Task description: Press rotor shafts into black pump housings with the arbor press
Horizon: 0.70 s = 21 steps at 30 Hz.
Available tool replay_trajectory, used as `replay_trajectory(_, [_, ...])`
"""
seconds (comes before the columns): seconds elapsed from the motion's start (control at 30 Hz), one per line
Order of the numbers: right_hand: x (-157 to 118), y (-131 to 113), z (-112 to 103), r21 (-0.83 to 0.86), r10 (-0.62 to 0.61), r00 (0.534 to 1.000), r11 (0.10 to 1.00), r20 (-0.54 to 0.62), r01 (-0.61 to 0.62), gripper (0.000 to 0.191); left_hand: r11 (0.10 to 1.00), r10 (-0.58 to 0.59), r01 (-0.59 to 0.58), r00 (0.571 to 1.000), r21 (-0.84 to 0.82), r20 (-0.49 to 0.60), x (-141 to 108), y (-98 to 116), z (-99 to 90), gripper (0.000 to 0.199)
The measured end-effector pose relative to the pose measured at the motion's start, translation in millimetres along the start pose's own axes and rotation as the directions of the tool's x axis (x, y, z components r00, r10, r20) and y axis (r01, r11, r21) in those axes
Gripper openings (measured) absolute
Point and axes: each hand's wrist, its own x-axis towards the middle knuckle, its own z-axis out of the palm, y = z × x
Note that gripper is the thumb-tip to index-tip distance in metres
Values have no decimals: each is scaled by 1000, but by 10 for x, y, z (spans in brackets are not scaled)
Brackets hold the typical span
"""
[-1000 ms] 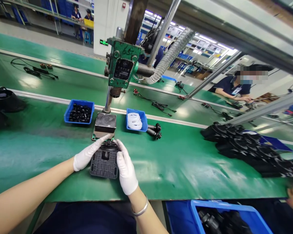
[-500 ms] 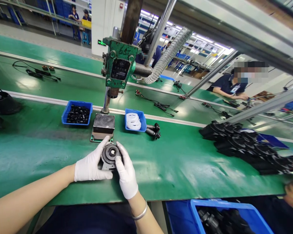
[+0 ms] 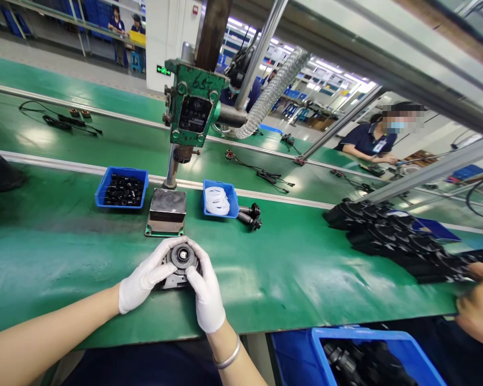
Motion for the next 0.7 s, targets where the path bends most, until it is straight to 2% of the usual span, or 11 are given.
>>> replay_trajectory(0.3, [64,-30,-41,-23,-17,998,1000,68,19,44,1000,-11,11,1000,-6,27,-4,23,-32,49])
replay_trajectory(0.37, [77,-52,-60,-115,-49,995,992,86,59,43,999,-36,36,999,10,27,5,-1,-40,56])
replay_trajectory(0.43, [98,-126,-66,-342,-122,991,930,52,133,43,997,-43,41,999,64,30,25,-20,-37,82])
replay_trajectory(0.47, [111,-188,-59,-495,-177,984,853,24,165,43,994,-30,28,999,101,25,35,-28,-27,99])
replay_trajectory(0.53, [134,-364,-15,-770,-263,965,610,25,186,46,986,18,-17,1000,169,-4,41,-45,15,121])
replay_trajectory(0.63, [150,-673,119,-949,-210,965,241,154,203,44,977,27,-16,998,210,-50,-32,-101,113,120])
replay_trajectory(0.7, [193,-820,219,-966,-121,966,90,230,241,48,969,-4,24,997,246,-83,-98,-180,131,112])
